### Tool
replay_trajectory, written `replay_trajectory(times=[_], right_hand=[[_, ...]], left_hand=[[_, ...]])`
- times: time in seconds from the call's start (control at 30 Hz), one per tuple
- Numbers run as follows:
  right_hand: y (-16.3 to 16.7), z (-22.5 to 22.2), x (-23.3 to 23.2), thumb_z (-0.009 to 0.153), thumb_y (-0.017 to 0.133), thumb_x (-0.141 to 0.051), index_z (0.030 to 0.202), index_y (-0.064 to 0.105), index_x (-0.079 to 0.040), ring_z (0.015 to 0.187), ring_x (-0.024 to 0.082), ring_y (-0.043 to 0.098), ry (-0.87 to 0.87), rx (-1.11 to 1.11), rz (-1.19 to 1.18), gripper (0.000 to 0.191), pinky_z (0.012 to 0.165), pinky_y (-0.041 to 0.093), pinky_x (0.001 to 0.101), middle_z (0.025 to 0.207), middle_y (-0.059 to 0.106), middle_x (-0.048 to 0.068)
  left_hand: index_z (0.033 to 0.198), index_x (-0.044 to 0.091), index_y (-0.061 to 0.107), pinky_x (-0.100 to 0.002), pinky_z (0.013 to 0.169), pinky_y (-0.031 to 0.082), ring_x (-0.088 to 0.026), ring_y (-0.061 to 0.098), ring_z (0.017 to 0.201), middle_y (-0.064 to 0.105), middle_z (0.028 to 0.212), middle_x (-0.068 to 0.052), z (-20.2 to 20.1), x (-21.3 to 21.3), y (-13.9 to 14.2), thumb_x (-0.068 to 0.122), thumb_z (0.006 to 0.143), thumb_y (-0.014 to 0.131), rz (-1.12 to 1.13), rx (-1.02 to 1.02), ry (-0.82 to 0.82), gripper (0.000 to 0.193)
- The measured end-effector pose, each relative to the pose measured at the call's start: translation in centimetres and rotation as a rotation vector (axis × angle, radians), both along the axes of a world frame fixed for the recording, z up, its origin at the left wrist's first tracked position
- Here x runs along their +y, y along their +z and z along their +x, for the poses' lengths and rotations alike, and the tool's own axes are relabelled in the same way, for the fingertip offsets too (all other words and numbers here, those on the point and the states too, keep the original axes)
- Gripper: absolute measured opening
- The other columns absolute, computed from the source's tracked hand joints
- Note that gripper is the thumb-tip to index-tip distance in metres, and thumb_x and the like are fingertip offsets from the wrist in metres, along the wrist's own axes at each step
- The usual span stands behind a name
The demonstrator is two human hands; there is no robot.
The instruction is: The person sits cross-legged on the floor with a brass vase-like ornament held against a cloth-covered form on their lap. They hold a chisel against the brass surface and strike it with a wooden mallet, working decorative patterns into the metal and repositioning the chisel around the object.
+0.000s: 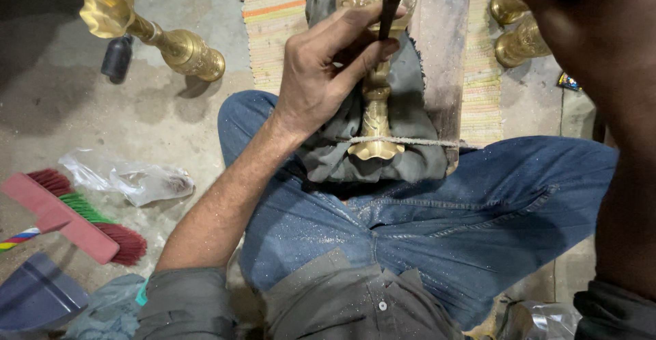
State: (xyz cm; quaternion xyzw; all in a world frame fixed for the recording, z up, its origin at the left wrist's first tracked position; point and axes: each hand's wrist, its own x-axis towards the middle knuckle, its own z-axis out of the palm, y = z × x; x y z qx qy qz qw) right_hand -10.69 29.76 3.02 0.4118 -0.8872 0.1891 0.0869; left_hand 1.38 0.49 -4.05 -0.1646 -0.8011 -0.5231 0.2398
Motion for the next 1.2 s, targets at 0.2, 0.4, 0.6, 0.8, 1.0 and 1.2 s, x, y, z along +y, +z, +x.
replay_trajectory(times=[0.2, 0.4, 0.6, 0.8, 1.0, 1.2], right_hand=[[0.3, 0.4, 0.1, 0.11, 0.07, -0.003, 0.108, 0.068, 0.0, 0.078, 0.019, 0.072, -0.088, -0.137, -0.011, 0.003, 0.067, 0.057, 0.0318, 0.09, 0.072, 0.012], [-0.1, -0.6, -0.5, 0.104, 0.079, -0.01, 0.111, 0.074, -0.001, 0.064, 0.023, 0.069, -0.088, 0.24, 0.327, 0.013, 0.055, 0.056, 0.0334, 0.08, 0.071, 0.015], [-0.1, -1.0, -0.3, 0.108, 0.07, -0.005, 0.112, 0.071, 0.002, 0.078, 0.02, 0.071, 0.073, 0.194, 0.042, 0.008, 0.069, 0.056, 0.0304, 0.09, 0.072, 0.014], [0.5, -1.0, -0.6, 0.104, 0.075, -0.01, 0.106, 0.071, 0.0, 0.067, 0.024, 0.07, -0.038, 0.05, 0.23, 0.011, 0.059, 0.055, 0.0342, 0.083, 0.071, 0.016], [-0.1, -1.4, -0.5, 0.11, 0.068, -0.005, 0.106, 0.07, 0.0, 0.075, 0.019, 0.07, 0.033, 0.06, 0.086, 0.006, 0.065, 0.054, 0.0285, 0.086, 0.071, 0.012], [-0.1, -1.7, -0.4, 0.113, 0.075, -0.001, 0.105, 0.07, 0.002, 0.075, 0.018, 0.068, 0.109, 0.161, 0.111, 0.01, 0.07, 0.054, 0.0278, 0.086, 0.069, 0.012]], left_hand=[[0.14, 0.007, 0.062, -0.029, 0.094, 0.066, -0.014, 0.081, 0.107, 0.078, 0.122, -0.005, -0.2, 0.1, -0.6, 0.013, 0.106, 0.075, 0.08, -0.06, -0.015, 0.037], [0.14, 0.006, 0.062, -0.025, 0.089, 0.069, -0.013, 0.08, 0.104, 0.077, 0.122, -0.006, 0.2, 0.0, -0.3, 0.014, 0.108, 0.076, 0.063, -0.045, -0.006, 0.036], [0.139, 0.006, 0.062, -0.027, 0.091, 0.068, -0.013, 0.079, 0.104, 0.077, 0.118, -0.005, 0.0, -0.1, -0.2, 0.015, 0.107, 0.076, 0.117, -0.024, -0.027, 0.036], [0.133, 0.005, 0.065, -0.026, 0.087, 0.066, -0.013, 0.079, 0.101, 0.078, 0.112, -0.004, 0.1, 0.2, 0.0, 0.016, 0.104, 0.079, 0.127, -0.043, -0.008, 0.034], [0.132, 0.008, 0.067, -0.027, 0.09, 0.067, -0.012, 0.078, 0.102, 0.077, 0.113, -0.003, 0.3, 0.0, -0.2, 0.015, 0.106, 0.078, 0.144, -0.019, -0.039, 0.029], [0.132, 0.009, 0.067, -0.024, 0.085, 0.067, -0.009, 0.077, 0.096, 0.077, 0.112, -0.002, 0.0, 0.2, -1.0, 0.014, 0.105, 0.079, 0.229, -0.02, -0.052, 0.029]])
